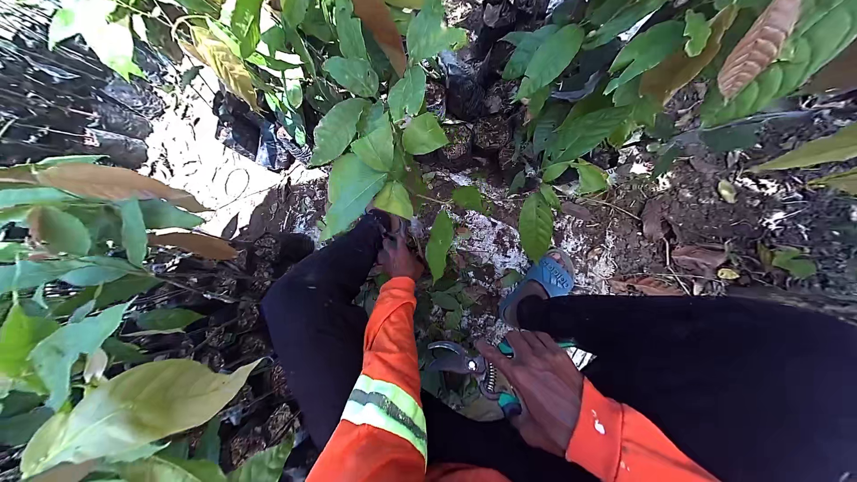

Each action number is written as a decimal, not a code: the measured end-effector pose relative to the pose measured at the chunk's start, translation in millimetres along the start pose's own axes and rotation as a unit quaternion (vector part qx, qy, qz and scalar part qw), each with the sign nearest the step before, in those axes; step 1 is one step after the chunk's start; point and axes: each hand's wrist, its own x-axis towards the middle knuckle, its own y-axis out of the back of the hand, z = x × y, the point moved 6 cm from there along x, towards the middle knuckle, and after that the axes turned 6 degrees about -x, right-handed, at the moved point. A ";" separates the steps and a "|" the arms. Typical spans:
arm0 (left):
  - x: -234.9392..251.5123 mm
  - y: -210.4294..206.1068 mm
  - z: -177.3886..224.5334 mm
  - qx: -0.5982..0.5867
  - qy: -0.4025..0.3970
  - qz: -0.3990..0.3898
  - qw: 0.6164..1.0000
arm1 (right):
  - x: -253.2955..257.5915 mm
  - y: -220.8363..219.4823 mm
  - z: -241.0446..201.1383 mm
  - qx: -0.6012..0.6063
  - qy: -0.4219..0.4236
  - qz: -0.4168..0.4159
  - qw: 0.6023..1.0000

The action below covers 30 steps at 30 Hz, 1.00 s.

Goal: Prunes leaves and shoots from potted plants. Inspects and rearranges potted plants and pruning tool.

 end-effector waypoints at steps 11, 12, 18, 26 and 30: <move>-9.0 -39.8 -9.1 -0.014 -0.114 -0.007 0.993 | -2.7 1.6 4.7 0.002 -0.021 -0.028 0.999; -12.7 -36.5 -7.9 -0.014 -0.113 -0.005 0.993 | -3.3 1.7 4.7 -0.004 -0.017 -0.003 1.000; -37.8 -1.7 13.0 -0.044 -0.109 -0.006 0.993 | -3.8 3.4 1.6 -0.023 -0.013 0.008 1.000; -167.6 110.9 54.2 -0.096 -0.247 0.126 0.956 | -8.0 2.7 -7.6 -0.039 0.054 0.033 0.997; -285.5 190.6 50.3 -0.104 -0.391 0.261 0.876 | -5.6 2.2 -10.4 -0.018 0.090 0.006 0.996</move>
